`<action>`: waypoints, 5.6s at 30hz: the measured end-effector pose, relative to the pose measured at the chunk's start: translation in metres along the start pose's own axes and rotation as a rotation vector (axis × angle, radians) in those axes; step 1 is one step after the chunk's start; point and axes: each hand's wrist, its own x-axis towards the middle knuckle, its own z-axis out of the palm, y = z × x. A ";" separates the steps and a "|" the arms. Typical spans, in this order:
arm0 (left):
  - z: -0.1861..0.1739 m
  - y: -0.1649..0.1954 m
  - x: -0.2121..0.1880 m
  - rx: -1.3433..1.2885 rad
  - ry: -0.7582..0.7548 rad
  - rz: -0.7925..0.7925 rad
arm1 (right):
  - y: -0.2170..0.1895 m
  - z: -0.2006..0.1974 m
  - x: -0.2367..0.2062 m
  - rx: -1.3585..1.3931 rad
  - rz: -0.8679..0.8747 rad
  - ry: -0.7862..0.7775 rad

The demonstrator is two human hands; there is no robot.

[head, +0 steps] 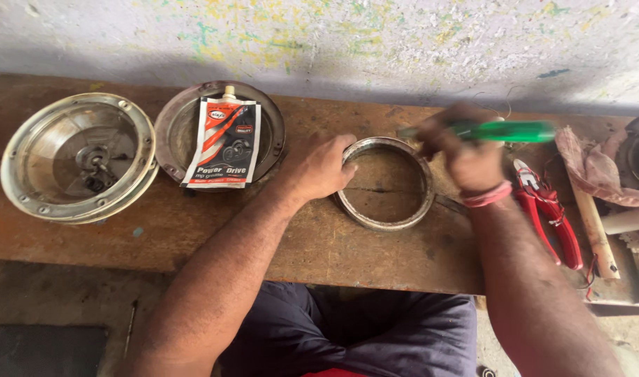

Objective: The person uses a green screwdriver to scrape and clean the inner surface of a metal ring placed on a wooden workbench. They rotate the ring and continue scraping along its circumference, occasionally lifting it to inspect the cleaned area.

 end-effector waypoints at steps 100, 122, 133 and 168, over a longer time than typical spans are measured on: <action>-0.002 0.013 0.020 -0.465 0.497 0.458 | 0.019 0.045 -0.024 -0.017 0.165 0.003; -0.010 0.012 0.019 -0.511 0.524 0.452 | 0.016 0.060 -0.014 -0.209 0.055 -0.107; -0.009 0.010 0.020 -0.533 0.515 0.487 | 0.020 0.062 -0.019 -0.178 0.093 -0.058; -0.009 0.010 0.020 -0.521 0.492 0.450 | 0.021 0.062 -0.017 -0.212 0.115 -0.117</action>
